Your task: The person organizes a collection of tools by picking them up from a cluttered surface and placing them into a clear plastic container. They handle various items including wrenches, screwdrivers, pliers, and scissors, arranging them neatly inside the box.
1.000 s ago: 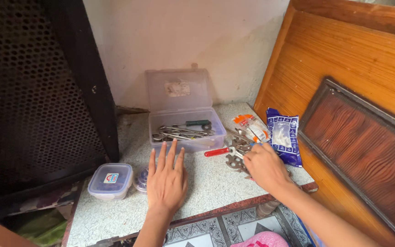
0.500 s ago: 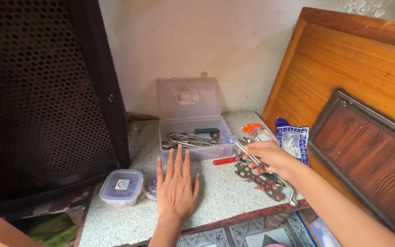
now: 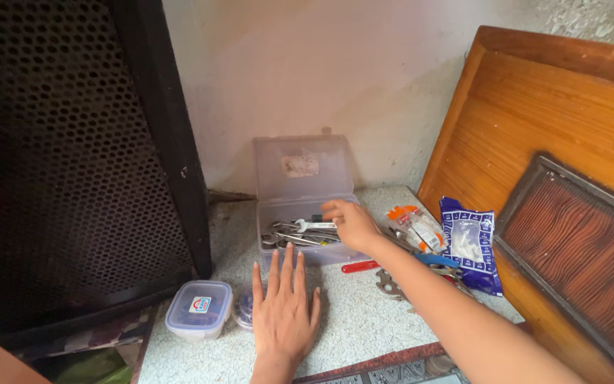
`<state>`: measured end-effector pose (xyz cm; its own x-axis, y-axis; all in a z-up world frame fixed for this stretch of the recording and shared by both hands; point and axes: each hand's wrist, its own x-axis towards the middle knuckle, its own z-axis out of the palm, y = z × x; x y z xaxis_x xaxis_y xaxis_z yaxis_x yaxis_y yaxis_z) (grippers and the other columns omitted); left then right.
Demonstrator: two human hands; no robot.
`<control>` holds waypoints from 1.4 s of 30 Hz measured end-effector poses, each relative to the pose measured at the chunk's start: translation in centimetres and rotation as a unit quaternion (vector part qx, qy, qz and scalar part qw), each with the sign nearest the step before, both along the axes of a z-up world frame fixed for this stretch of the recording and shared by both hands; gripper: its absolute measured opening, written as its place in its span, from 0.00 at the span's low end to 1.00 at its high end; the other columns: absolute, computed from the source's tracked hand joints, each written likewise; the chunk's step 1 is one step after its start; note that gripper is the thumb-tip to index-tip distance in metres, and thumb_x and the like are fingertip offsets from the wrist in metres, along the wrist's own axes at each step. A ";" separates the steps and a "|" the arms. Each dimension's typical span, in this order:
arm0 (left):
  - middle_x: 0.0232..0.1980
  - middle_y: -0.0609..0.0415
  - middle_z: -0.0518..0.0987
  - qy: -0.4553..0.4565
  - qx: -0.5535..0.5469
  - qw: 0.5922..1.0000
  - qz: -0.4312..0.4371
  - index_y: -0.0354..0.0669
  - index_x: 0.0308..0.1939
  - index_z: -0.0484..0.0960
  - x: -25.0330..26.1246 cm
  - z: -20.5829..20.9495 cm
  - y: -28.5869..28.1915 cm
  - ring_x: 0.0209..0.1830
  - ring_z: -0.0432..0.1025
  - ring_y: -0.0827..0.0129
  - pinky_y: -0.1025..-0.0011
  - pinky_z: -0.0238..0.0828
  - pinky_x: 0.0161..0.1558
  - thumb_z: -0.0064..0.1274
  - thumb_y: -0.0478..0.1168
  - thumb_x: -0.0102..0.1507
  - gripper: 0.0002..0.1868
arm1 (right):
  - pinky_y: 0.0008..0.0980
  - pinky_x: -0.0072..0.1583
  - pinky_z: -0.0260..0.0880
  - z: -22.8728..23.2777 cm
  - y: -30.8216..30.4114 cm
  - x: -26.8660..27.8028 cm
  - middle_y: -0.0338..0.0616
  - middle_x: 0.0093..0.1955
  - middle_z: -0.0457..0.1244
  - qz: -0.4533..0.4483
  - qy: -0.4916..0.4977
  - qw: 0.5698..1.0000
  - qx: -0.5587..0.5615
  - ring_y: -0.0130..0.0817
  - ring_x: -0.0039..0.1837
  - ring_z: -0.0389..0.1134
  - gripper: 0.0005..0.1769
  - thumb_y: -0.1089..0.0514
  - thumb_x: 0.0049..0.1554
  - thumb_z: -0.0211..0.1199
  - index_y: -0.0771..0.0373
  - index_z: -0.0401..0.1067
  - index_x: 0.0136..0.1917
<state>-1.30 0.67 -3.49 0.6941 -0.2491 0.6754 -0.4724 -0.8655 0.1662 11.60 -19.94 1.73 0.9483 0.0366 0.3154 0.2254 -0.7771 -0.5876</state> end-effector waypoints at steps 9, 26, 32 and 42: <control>0.78 0.44 0.57 0.005 0.000 1.000 0.002 0.35 0.71 0.63 -0.2 0.3 0.0 0.78 0.48 0.54 0.46 0.33 0.74 0.40 0.55 0.64 0.36 | 0.45 0.64 0.64 -1.5 0.8 -5.1 0.51 0.52 0.70 -0.023 -0.172 0.982 -0.069 0.51 0.61 0.67 0.20 0.74 0.50 0.57 0.57 0.79 0.51; 0.79 0.42 0.55 0.009 0.030 0.999 -0.011 0.40 0.65 0.73 -0.5 0.6 0.0 0.79 0.48 0.56 0.50 0.36 0.75 0.37 0.58 0.66 0.32 | 0.37 0.56 0.71 -3.8 -0.5 -17.3 0.43 0.45 0.72 0.088 -0.267 0.958 -0.059 0.42 0.53 0.70 0.13 0.72 0.44 0.61 0.61 0.79 0.42; 0.75 0.43 0.64 -0.029 0.037 0.997 -0.060 0.37 0.62 0.75 -1.2 1.3 0.1 0.79 0.51 0.55 0.52 0.40 0.75 0.48 0.44 0.60 0.28 | 0.40 0.56 0.69 -4.4 -0.9 -16.8 0.44 0.43 0.72 -0.012 -0.236 0.968 -0.086 0.45 0.54 0.68 0.12 0.70 0.45 0.63 0.60 0.80 0.43; 0.59 0.45 0.79 -0.063 -0.044 0.963 -0.260 0.38 0.55 0.79 -0.6 7.0 -9.6 0.66 0.66 0.47 0.51 0.57 0.67 0.54 0.38 0.55 0.23 | 0.58 0.74 0.44 -4.2 -1.2 -16.1 0.56 0.72 0.56 -0.163 -0.249 0.938 -0.177 0.58 0.76 0.50 0.38 0.59 0.47 0.67 0.72 0.63 0.70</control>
<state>-1.92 -8.94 3.56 0.4017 -0.4782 0.7810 -0.8592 -0.4919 0.1407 -4.47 -21.18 -2.49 0.6659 -0.0435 0.7448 0.1199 -0.9791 -0.1643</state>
